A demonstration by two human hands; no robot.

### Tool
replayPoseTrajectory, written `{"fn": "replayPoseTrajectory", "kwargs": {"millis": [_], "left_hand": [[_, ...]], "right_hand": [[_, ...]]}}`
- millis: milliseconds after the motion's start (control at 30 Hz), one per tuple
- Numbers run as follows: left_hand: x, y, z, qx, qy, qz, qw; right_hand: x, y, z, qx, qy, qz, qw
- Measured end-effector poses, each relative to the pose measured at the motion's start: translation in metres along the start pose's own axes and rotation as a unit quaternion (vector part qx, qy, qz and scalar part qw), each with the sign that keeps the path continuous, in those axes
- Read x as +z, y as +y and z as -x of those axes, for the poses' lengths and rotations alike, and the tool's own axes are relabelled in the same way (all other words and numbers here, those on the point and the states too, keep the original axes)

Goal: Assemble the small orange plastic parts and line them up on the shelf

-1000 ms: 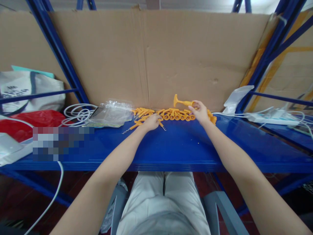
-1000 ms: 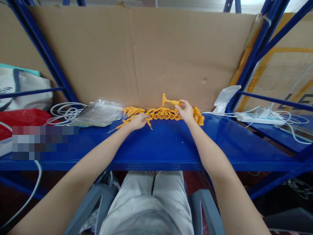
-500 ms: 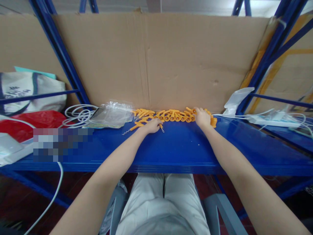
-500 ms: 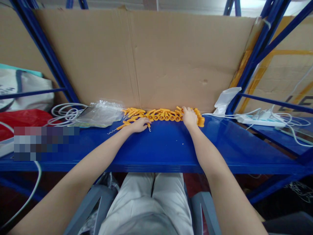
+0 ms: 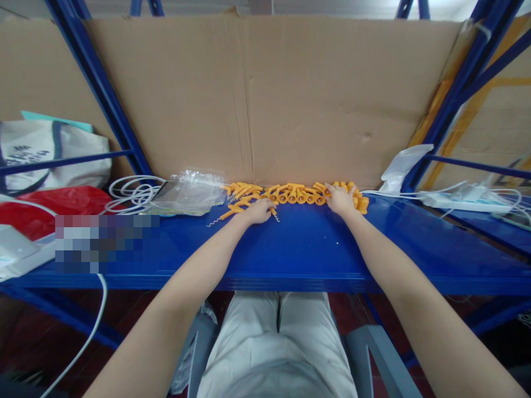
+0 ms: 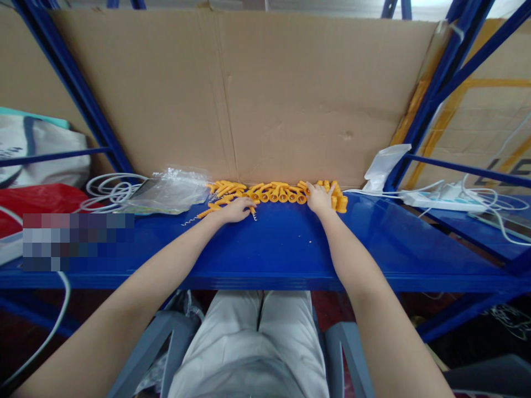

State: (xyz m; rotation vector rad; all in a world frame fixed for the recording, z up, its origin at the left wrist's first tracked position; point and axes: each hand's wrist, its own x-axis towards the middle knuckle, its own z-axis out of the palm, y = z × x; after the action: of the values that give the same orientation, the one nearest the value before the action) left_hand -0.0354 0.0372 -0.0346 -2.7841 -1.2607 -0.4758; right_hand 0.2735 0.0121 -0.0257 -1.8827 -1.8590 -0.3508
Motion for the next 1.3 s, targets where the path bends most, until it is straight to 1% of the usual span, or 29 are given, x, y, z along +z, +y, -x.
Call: {"fn": "replayPoseTrajectory", "kwargs": {"millis": [100,267,333,400,500,600,767,867,1033,1167,1300], "left_hand": [[0.0,0.001,0.0,-0.005,0.002,-0.005,1.0],[0.004,0.003,-0.001,-0.036,-0.004,-0.024,0.999],[0.004,0.003,-0.001,-0.046,-0.017,-0.031,0.998],[0.004,0.004,-0.001,-0.058,-0.033,-0.039,0.997],[0.001,0.005,-0.001,-0.074,-0.057,-0.048,0.995],[-0.001,0.006,0.0,-0.076,-0.062,-0.051,0.994],[-0.003,0.009,0.0,-0.077,-0.065,-0.055,0.993],[-0.004,0.01,0.001,-0.08,-0.067,-0.056,0.993],[-0.003,0.008,0.0,-0.077,-0.066,-0.06,0.993],[-0.003,0.007,-0.001,-0.067,-0.065,-0.054,0.994],[-0.002,0.006,-0.001,-0.068,-0.058,-0.055,0.995]], "right_hand": [[-0.004,0.008,-0.004,0.011,0.012,-0.022,1.0],[-0.012,0.025,-0.01,0.076,0.067,-0.055,0.993],[-0.013,0.031,-0.011,0.092,0.071,-0.054,0.992],[-0.012,0.035,-0.01,0.097,0.058,-0.042,0.993],[-0.009,0.037,-0.007,0.089,0.026,-0.015,0.996],[-0.006,0.036,-0.005,0.068,0.005,0.02,0.997],[-0.008,0.029,-0.006,0.025,-0.001,0.095,0.995],[-0.009,0.023,-0.008,0.008,-0.005,0.121,0.993],[-0.005,0.018,-0.012,0.001,-0.026,0.154,0.988],[-0.003,0.018,-0.012,-0.003,-0.012,0.162,0.987],[-0.004,0.014,-0.013,0.002,-0.026,0.165,0.986]]}}
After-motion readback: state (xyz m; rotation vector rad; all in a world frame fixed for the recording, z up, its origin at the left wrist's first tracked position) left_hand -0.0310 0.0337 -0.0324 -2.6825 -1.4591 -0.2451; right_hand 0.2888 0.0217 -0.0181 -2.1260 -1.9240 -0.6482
